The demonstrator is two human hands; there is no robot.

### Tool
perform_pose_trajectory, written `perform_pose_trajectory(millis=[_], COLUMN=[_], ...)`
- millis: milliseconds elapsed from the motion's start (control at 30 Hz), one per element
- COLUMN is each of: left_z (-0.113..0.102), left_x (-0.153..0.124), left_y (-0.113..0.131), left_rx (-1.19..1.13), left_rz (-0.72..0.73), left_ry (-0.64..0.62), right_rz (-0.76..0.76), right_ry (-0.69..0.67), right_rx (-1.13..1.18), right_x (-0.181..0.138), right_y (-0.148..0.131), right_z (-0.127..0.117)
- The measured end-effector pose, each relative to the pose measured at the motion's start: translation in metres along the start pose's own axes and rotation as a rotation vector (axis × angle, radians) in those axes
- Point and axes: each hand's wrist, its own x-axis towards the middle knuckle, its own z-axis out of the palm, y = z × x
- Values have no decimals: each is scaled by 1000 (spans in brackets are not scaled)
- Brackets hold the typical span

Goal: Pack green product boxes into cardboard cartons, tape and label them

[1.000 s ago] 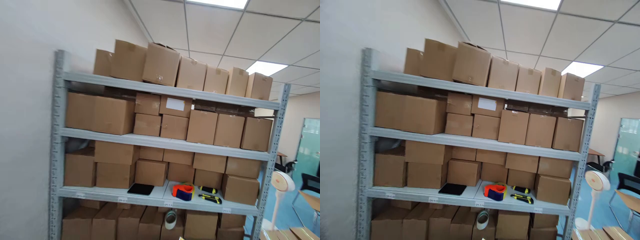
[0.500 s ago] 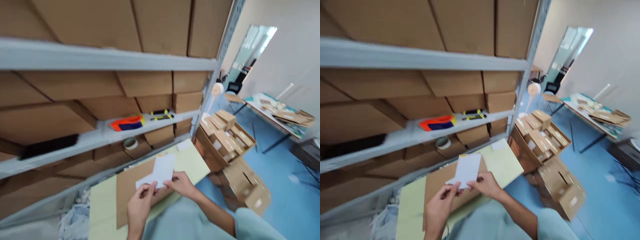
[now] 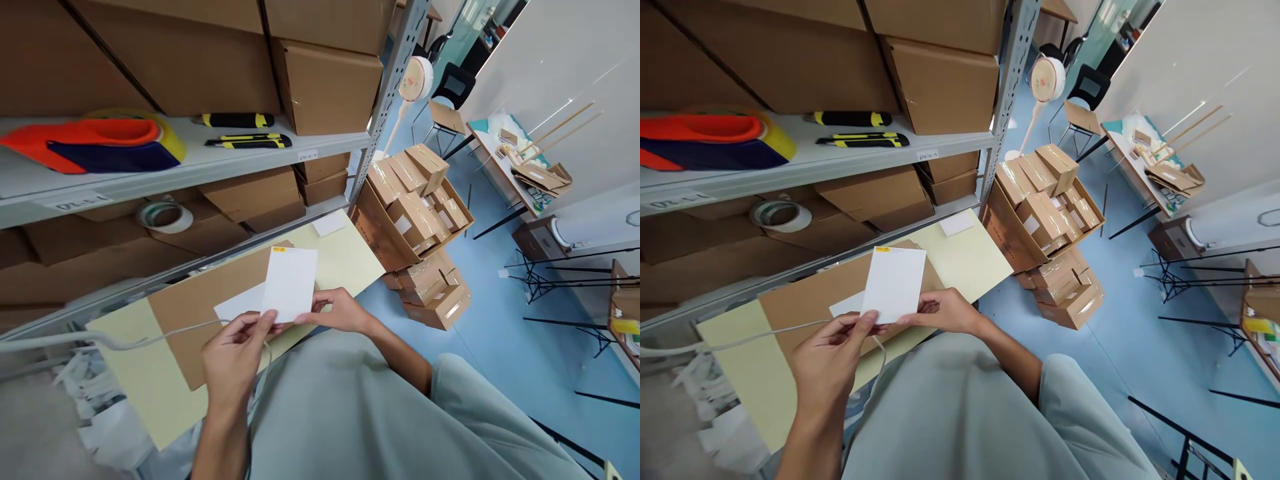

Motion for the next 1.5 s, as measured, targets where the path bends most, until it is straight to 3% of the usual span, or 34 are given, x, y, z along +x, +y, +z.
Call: perform_pose_trajectory(millis=[233, 433, 600, 800, 867, 967, 1033, 1133, 1333, 1500], left_z=[-6, -11, -15, -21, -18, -7, 2, 11, 0, -16], left_x=[10, 18, 19, 25, 22, 8, -3, -17, -16, -13], left_y=[-8, -15, -14, -25, -30, -32, -30, -27, -27, -23], left_rx=[-5, 122, 88, 52, 52, 174, 265, 235, 133, 86], left_rz=[-44, -12, 17, 21, 85, 355, 532, 615, 594, 494], left_ry=[-7, -196, -199, -77, 18, 218, 146, 13, 151, 152], right_rz=[6, -121, -137, -46, -37, -48, -61, -51, 18, 44], right_ry=[-36, 242, 180, 39, 76, 139, 146, 99, -152, -300], right_rx=[-5, -29, -136, -73, -87, -109, -103, -18, 88, 96], right_x=[2, 4, 4, 5, 8, 16, 23, 32, 35, 40], right_y=[5, -11, -22, -12, -7, -2, -1, -3, -16, -23], right_z=[2, -22, -35, -23, -18, -7, 2, 18, 28, 25])
